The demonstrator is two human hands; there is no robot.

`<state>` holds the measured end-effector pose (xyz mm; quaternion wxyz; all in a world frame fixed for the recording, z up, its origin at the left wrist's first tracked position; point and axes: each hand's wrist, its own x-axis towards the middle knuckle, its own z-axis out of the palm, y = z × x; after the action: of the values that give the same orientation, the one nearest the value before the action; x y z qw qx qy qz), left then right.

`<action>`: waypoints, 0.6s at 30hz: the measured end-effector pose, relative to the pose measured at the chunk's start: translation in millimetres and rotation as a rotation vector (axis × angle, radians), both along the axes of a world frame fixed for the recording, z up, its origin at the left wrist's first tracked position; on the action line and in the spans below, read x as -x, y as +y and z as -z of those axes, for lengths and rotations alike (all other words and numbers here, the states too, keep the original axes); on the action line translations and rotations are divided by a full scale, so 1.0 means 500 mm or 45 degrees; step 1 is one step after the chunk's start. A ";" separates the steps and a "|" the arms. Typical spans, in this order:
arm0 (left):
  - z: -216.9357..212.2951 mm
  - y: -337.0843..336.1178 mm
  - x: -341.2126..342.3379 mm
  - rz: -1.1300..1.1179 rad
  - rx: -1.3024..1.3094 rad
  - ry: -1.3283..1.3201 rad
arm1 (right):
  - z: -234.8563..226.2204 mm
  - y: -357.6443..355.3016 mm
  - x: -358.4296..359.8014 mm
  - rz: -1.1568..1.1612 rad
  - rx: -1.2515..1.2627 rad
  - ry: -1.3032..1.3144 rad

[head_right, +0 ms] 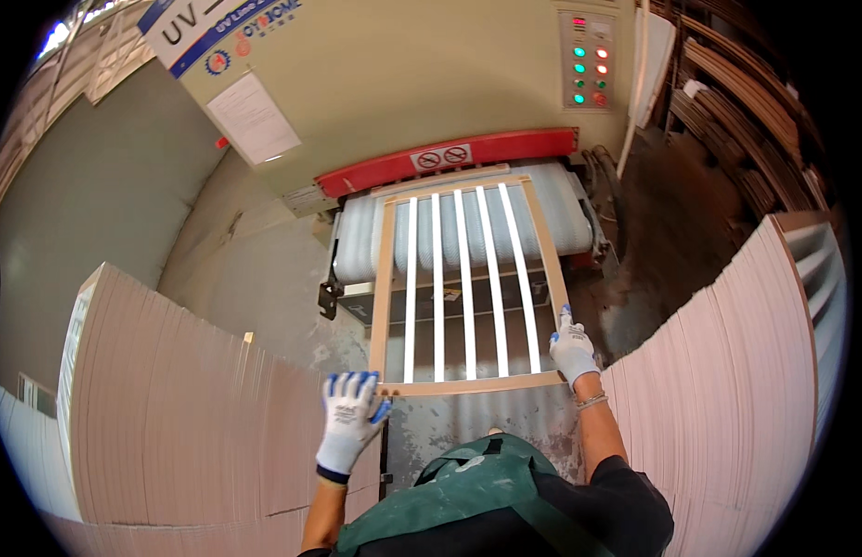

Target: The person repeatedly picks up wooden slatted frames from a stack and feeds them into a UV coating machine. They then retrieve the processed frames from the other side and stack them.

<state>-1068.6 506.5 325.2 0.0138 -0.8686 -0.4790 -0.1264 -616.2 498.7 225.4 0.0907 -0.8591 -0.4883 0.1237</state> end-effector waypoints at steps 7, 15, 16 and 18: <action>-0.322 -0.129 0.267 -0.837 -0.803 0.412 | 0.084 0.069 -0.052 -0.096 -0.144 -0.090; -0.613 -0.306 0.472 -1.628 -1.122 0.939 | 0.111 0.169 -0.129 -0.238 -0.219 0.087; -0.628 -0.322 0.481 -1.615 -1.027 0.884 | 0.112 0.182 -0.136 -0.231 -0.197 0.056; -0.650 -0.346 0.491 -1.750 -0.742 0.815 | 0.118 0.207 -0.147 -0.271 -0.249 0.039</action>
<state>-1313.9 333.6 650.4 0.4503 -0.3358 -0.8261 0.0450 -542.8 602.3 166.4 0.1677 -0.7874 -0.5850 0.0976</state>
